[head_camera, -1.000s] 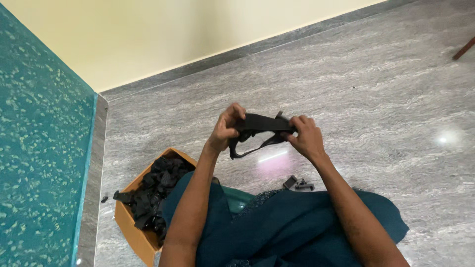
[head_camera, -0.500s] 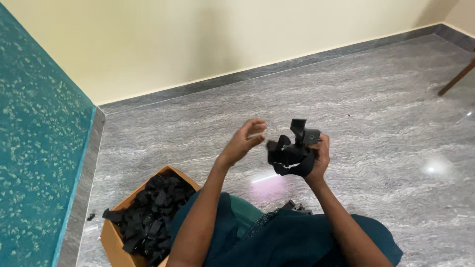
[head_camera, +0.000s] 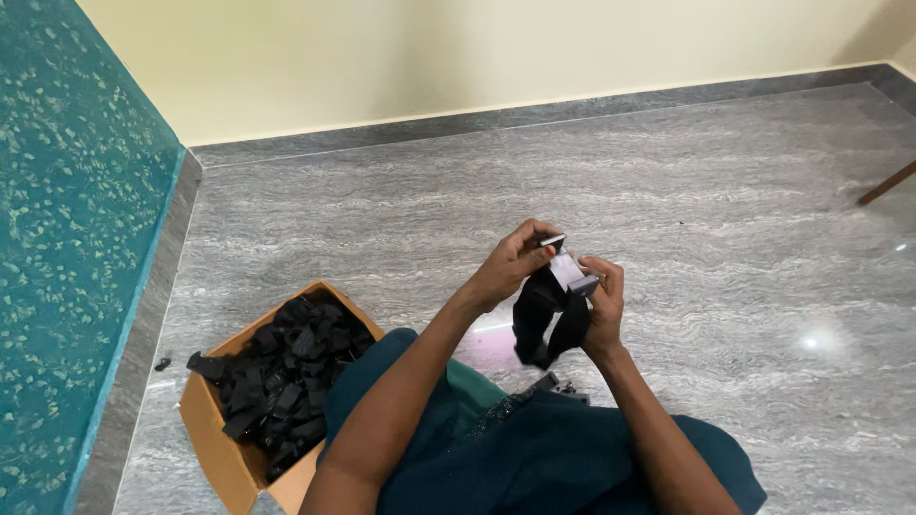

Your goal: The person sits on the floor and repeatedly picks up black strap components from a cardboard box. They connect the straps to plastic buckles, fold them, and place them on the floor. The person continues this process of picking, connecting, and placing the straps throughout the video.

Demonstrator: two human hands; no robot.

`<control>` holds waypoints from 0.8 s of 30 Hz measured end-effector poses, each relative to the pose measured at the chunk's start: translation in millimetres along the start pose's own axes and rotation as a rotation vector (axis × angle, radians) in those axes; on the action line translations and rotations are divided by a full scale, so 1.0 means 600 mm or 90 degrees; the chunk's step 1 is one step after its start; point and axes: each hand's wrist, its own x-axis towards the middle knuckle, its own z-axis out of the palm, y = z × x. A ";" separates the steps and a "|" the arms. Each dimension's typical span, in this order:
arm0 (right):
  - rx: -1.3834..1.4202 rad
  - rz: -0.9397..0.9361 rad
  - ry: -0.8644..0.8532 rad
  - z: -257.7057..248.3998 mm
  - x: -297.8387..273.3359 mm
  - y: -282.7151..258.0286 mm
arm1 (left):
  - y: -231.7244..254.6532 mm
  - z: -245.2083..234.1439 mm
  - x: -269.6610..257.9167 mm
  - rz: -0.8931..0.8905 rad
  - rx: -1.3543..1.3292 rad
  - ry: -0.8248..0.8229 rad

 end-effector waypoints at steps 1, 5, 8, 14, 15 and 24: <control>0.001 -0.002 -0.004 -0.002 -0.002 0.004 | 0.007 0.000 -0.001 0.003 -0.019 -0.005; -0.163 -0.161 -0.076 -0.023 -0.001 0.014 | 0.036 -0.011 -0.004 0.027 -0.166 -0.046; -0.116 -0.163 -0.070 -0.020 -0.007 0.001 | 0.047 -0.018 -0.003 0.087 -0.259 -0.096; -0.041 -0.115 -0.156 -0.010 -0.006 -0.035 | 0.056 -0.031 -0.004 0.067 -0.380 -0.177; -0.034 -0.089 -0.182 -0.007 -0.006 -0.038 | 0.054 -0.031 -0.003 0.071 -0.390 -0.196; 0.150 0.175 -0.231 0.001 -0.028 -0.027 | 0.038 -0.036 -0.001 0.068 -0.273 -0.193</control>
